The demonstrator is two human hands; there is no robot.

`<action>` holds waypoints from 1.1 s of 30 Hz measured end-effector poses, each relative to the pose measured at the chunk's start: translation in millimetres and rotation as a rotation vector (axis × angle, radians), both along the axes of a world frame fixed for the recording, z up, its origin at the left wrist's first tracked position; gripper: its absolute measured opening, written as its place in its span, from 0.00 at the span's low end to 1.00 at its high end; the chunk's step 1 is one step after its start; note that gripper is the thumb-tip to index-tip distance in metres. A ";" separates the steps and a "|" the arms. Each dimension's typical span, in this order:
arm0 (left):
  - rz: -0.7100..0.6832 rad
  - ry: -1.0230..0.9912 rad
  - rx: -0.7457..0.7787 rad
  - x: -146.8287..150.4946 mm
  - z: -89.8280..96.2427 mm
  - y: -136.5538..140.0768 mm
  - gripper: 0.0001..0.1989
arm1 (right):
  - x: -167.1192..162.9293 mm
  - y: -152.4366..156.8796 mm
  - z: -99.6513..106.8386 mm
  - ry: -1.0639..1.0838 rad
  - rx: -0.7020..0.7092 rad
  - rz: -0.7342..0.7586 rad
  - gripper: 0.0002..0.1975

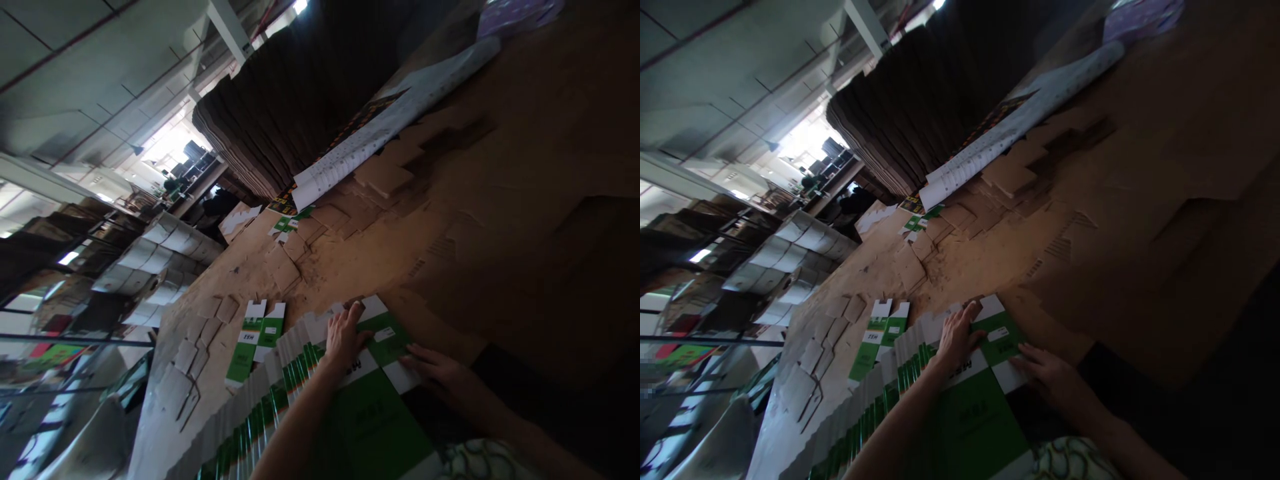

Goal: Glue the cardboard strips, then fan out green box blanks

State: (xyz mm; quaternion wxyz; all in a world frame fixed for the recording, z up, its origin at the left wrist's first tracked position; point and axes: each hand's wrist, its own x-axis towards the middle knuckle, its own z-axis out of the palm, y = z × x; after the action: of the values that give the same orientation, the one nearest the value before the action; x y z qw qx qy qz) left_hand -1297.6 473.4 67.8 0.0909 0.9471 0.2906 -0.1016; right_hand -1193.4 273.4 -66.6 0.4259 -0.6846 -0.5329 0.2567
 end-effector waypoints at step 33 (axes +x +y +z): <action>-0.015 -0.110 0.059 18.6 -2.6 -4.9 0.07 | 15.1 -19.3 31.4 0.865 -0.406 -0.139 0.28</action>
State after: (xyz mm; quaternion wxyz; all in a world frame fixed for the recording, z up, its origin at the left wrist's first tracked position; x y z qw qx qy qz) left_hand -1279.0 468.5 65.1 0.0781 0.9557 0.2807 -0.0417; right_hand -1178.3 254.0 -35.3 0.4823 -0.6185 -0.1991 0.5876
